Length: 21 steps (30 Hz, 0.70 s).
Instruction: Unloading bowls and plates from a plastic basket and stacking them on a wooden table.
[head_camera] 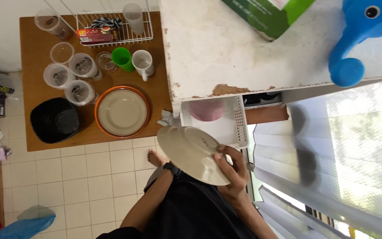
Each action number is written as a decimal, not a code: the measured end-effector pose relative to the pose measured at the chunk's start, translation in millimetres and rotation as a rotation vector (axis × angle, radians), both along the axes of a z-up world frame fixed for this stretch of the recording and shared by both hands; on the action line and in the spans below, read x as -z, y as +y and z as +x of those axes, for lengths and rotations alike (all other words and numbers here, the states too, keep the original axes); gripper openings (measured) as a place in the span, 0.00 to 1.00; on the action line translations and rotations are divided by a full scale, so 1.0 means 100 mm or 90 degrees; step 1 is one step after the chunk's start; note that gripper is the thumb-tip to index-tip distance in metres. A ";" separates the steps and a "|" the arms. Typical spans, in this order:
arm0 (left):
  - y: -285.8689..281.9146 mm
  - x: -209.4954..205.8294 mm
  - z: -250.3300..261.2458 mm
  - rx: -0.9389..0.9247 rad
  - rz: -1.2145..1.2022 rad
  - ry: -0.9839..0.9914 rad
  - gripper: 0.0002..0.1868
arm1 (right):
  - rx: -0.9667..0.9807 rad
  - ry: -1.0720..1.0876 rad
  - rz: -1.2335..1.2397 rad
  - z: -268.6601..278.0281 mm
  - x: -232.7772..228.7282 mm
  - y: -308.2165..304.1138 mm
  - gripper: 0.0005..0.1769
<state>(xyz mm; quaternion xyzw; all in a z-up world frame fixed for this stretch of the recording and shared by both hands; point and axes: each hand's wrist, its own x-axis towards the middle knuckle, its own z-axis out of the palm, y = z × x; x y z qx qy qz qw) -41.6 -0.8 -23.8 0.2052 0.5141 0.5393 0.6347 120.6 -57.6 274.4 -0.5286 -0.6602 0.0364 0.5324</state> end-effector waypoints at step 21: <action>0.03 -0.80 -1.92 -0.127 -0.060 0.057 0.18 | -0.147 0.312 -0.435 -1.61 0.96 1.15 0.22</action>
